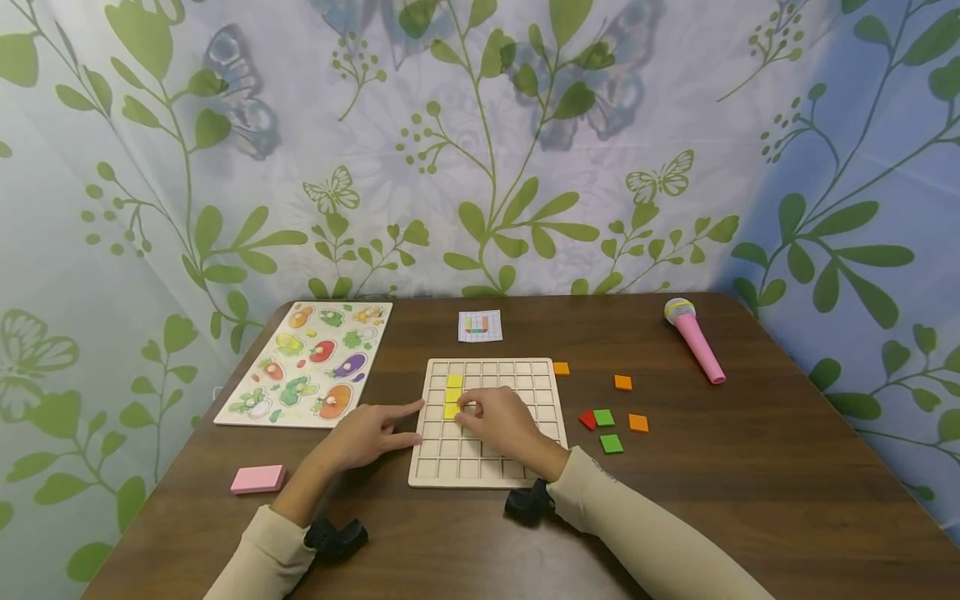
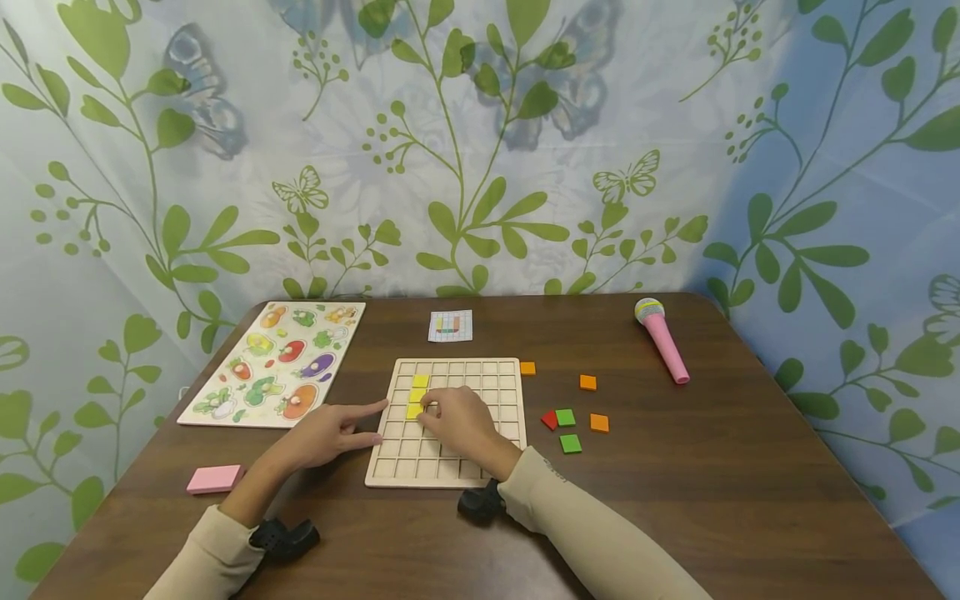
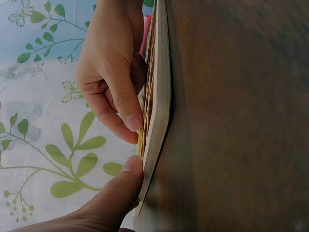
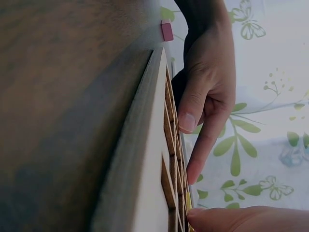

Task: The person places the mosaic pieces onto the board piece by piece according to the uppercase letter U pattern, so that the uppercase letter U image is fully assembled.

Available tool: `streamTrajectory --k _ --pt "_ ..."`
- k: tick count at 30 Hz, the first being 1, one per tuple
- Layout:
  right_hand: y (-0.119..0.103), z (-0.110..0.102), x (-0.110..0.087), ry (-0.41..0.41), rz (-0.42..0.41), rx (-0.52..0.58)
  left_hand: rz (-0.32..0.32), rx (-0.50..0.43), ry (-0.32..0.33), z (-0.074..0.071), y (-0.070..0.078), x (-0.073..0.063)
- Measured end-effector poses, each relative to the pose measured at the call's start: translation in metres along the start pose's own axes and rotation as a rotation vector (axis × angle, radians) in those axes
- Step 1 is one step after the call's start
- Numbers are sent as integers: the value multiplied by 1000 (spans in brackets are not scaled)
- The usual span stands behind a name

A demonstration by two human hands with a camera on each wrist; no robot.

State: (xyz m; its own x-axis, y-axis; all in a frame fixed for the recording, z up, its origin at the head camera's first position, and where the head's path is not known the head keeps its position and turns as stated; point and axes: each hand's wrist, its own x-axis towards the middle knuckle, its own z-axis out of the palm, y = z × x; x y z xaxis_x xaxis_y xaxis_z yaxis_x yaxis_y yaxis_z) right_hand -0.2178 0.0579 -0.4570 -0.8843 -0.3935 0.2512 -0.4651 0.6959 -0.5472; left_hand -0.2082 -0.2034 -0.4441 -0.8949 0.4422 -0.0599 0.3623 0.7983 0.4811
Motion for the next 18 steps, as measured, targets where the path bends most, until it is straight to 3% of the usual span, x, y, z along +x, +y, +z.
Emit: streamTrajectory --k 5,18 --pt "-1 -1 0 3 -3 9 -9 -5 -3 -1 0 0" --pt "-4 -20 -10 8 -2 160 0 -12 -8 0 0 0"
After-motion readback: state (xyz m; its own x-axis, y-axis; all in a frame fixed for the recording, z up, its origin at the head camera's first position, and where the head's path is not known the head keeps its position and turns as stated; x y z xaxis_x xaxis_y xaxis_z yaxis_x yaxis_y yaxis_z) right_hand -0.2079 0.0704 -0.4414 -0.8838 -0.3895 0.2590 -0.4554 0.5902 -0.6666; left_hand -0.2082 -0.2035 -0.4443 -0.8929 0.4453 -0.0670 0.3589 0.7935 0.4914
